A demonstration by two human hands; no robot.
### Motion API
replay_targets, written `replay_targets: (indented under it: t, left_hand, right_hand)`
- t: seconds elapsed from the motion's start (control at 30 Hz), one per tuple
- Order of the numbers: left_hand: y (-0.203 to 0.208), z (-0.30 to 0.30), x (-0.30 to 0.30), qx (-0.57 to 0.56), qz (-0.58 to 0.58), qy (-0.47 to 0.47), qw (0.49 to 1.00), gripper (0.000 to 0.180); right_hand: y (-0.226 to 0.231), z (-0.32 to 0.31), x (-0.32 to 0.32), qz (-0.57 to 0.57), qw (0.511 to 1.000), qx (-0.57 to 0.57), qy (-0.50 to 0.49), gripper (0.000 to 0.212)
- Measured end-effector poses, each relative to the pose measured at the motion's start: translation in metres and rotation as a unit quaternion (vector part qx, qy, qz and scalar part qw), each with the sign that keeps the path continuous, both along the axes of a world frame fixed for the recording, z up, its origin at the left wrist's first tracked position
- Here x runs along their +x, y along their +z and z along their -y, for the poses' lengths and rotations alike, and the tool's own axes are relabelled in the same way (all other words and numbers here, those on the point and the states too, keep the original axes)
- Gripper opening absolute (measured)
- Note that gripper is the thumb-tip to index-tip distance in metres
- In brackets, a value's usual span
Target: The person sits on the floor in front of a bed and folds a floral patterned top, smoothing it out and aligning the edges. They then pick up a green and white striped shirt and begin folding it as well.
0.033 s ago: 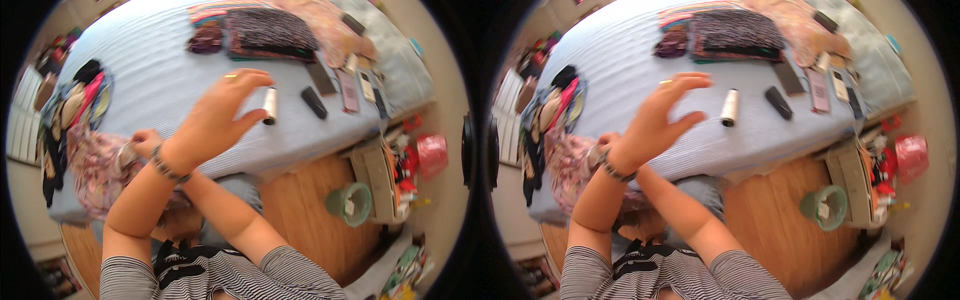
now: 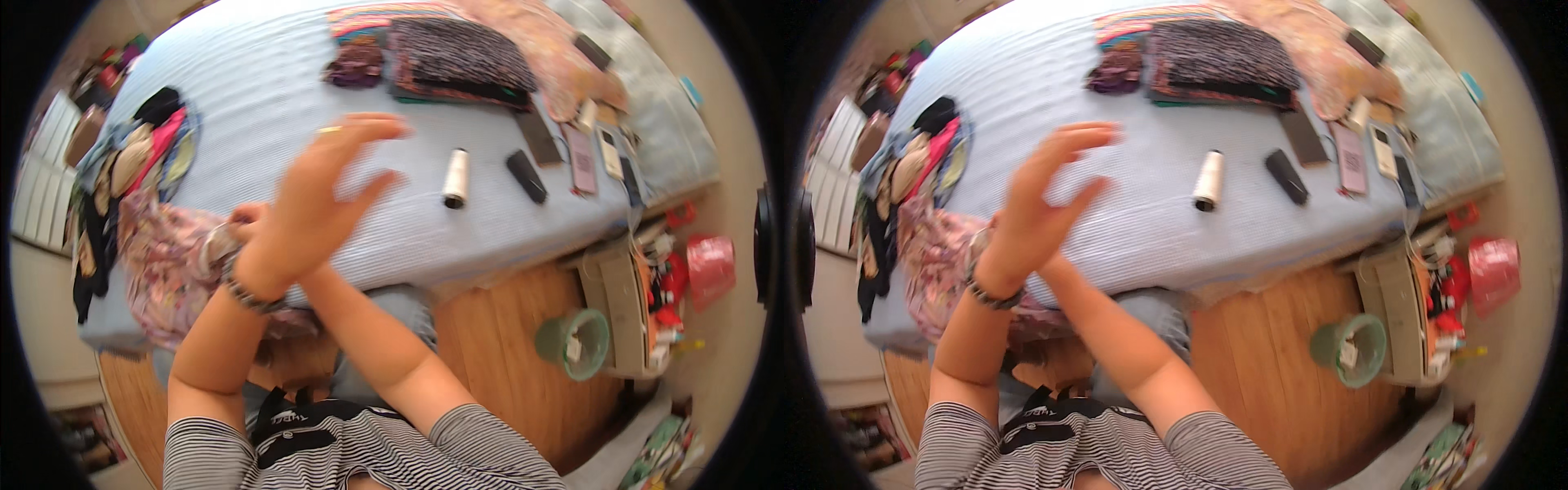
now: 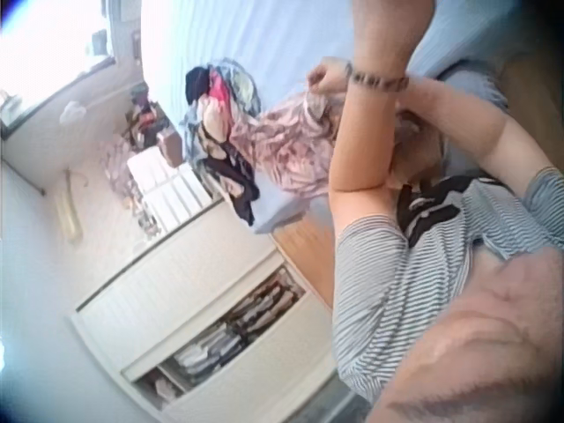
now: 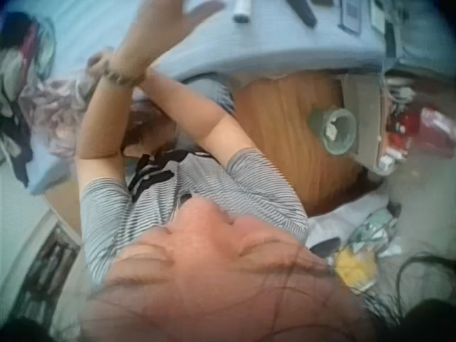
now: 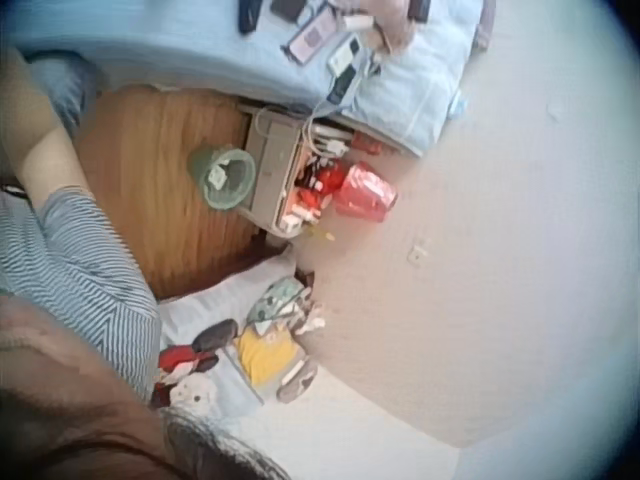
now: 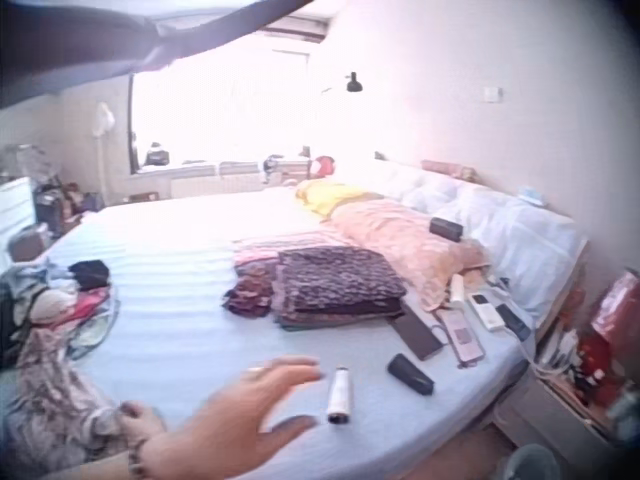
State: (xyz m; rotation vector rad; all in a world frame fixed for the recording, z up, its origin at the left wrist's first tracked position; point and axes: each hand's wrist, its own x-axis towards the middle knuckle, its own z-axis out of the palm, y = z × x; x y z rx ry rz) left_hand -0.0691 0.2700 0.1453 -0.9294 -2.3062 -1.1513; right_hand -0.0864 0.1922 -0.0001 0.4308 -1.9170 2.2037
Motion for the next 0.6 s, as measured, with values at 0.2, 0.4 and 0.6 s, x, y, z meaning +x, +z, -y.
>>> replay_targets:
  t: [0.2, 0.4, 0.6]
  left_hand:
    - [-0.081, 0.225, 0.074, 0.224, 0.292, 0.318, 0.874, 0.027]
    - [-0.101, 0.230, 0.097, 0.258, 0.294, 0.247, 0.887, 0.028]
    - [-0.080, 0.212, 0.089, 0.156, 0.242, 0.257, 0.922, 0.021]
  right_hand:
    - [0.019, -0.035, -0.002, 0.209, 0.897, -0.057, 0.386, 0.010]
    - [0.015, -0.036, -0.004, 0.160, 0.905, -0.047, 0.391, 0.008]
    - [0.016, -0.034, -0.004, 0.142, 0.905, -0.087, 0.392, 0.008]
